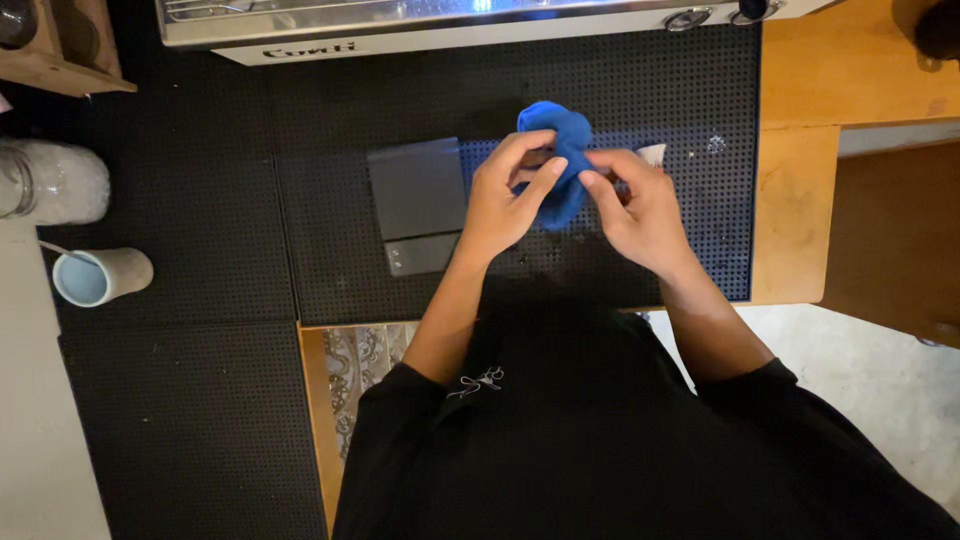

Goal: The person wipes the drip tray and metal grate of an espresso machine using a blue cloth. They then use a small brush to clean between the grate bars and continue wiping the surface. The cloth is folded and refolded during the process.

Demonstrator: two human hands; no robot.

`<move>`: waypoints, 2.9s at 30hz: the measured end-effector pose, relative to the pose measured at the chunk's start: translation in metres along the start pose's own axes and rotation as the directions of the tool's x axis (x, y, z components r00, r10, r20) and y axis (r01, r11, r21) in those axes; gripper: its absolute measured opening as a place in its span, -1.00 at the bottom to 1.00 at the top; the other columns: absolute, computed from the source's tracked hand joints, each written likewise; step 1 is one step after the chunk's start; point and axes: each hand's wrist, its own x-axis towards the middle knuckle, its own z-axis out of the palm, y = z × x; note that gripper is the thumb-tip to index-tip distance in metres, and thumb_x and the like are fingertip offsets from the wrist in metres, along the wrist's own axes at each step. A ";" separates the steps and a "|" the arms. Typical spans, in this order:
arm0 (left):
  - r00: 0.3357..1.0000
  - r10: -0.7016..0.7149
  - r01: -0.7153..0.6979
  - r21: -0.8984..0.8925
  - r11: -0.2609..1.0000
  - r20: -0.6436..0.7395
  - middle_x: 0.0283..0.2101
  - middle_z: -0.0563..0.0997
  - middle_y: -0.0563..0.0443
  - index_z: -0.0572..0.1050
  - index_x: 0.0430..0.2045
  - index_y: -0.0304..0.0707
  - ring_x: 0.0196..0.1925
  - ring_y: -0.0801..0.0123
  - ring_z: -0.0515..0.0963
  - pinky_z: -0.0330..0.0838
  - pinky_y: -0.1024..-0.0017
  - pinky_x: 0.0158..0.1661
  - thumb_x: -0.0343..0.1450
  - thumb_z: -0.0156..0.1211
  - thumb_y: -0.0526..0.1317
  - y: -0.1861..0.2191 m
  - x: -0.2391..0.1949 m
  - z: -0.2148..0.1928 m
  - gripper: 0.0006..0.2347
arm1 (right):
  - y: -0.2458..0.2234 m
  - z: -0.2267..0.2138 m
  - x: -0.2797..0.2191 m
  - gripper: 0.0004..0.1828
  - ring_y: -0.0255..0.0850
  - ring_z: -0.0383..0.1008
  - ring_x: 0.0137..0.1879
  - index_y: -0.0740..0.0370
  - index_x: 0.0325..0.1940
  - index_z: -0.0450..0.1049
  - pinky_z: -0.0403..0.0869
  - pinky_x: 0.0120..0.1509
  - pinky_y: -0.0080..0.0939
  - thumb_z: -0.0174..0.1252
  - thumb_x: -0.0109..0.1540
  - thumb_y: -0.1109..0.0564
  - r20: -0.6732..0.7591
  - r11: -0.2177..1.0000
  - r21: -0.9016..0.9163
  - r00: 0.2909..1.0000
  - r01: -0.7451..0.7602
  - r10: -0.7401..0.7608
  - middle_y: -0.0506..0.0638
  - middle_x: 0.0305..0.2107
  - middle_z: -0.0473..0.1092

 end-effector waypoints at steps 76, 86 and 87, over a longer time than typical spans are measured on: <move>0.954 0.107 0.045 0.489 0.871 -0.280 -0.17 0.58 -0.16 0.46 0.05 -0.41 -0.21 0.22 0.64 0.58 0.39 -0.14 0.44 0.16 -0.41 -0.085 0.025 0.006 -0.72 | 0.086 0.014 0.279 -0.81 -0.35 0.42 -0.23 0.31 -0.01 0.49 0.39 -0.16 -0.32 0.03 0.45 0.15 -0.245 0.482 0.864 0.959 0.149 0.143 -0.08 -0.31 0.42; 0.947 0.177 -0.004 0.542 0.840 -0.268 -0.23 0.55 -0.15 0.49 -0.02 -0.38 -0.23 0.16 0.59 0.54 0.34 -0.15 0.40 0.17 -0.43 -0.092 0.021 0.009 -0.74 | 0.129 -0.018 0.279 -0.84 -0.31 0.43 -0.27 0.27 -0.12 0.48 0.44 -0.18 -0.25 0.12 0.42 0.11 -0.257 0.689 0.723 0.946 0.052 0.198 -0.07 -0.34 0.43; 0.941 0.206 -0.025 0.555 0.831 -0.267 -0.23 0.55 -0.15 0.49 -0.03 -0.37 -0.21 0.15 0.59 0.53 0.33 -0.14 0.40 0.17 -0.43 -0.093 0.017 0.010 -0.74 | 0.131 -0.017 0.276 -0.83 -0.32 0.43 -0.27 0.26 -0.12 0.48 0.43 -0.18 -0.25 0.11 0.42 0.10 -0.256 0.681 0.731 0.945 0.051 0.204 -0.07 -0.35 0.43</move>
